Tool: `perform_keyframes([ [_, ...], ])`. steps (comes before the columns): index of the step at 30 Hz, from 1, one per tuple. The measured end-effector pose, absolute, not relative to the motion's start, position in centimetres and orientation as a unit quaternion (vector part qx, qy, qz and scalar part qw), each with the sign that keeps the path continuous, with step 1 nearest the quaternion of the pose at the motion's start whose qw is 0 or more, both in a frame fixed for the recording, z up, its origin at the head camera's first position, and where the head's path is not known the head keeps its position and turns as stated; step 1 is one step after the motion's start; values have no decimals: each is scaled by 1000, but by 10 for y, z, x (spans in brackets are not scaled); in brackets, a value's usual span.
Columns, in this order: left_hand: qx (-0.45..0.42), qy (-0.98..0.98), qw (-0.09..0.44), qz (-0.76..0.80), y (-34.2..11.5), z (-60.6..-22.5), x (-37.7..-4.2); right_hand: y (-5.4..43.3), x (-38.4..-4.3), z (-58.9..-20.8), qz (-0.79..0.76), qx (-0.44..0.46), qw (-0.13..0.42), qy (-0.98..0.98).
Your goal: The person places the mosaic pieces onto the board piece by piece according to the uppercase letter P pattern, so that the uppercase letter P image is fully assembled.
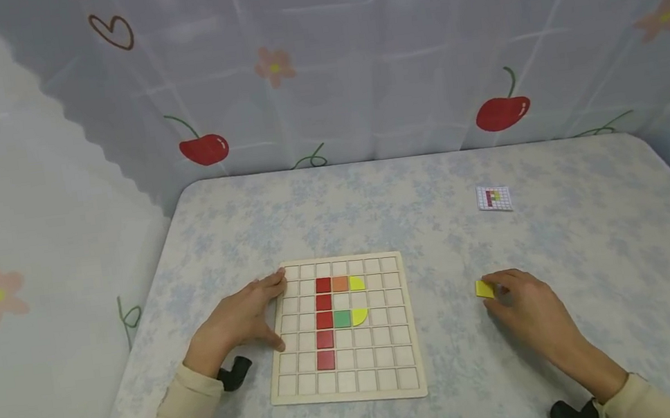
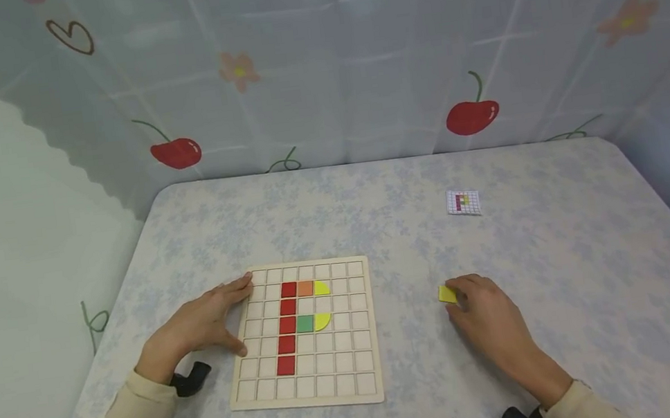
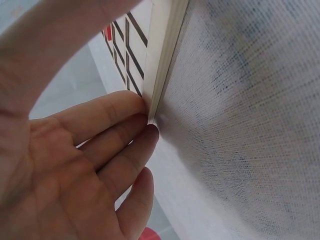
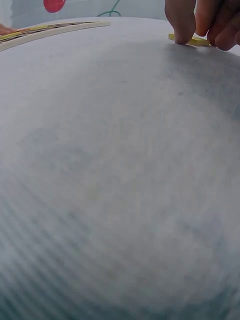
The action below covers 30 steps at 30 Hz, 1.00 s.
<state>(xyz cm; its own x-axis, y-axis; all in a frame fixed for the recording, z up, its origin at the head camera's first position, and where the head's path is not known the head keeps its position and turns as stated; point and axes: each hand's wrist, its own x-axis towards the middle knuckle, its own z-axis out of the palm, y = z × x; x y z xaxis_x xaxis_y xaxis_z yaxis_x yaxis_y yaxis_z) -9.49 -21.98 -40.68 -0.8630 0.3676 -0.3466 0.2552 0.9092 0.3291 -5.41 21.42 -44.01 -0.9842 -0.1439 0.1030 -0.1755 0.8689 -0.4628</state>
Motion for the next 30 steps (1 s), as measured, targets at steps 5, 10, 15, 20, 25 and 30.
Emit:
perform_keyframes([
  [5, 160, 956, 201, 145, -224, -411, -94, 215, -56, -443, 250, 92, 32, -963],
  [10, 155, 955, 204, 148, -225, -412, -93, 209, -57, -441, 254, 105, 37, -961],
  [15, 155, 957, 201, 139, -226, -412, -94, 191, -61, -438, 266, 127, 53, -954],
  [20, 162, 957, 199, 133, -225, -413, -94, 159, -69, -439, 276, 162, 45, -946],
  [25, 165, 958, 197, 129, -223, -412, -95, 123, -75, -439, 296, 201, 13, -934],
  [30, 167, 958, 192, 132, -222, -411, -95, 94, -82, -440, 314, 236, 0, -920],
])
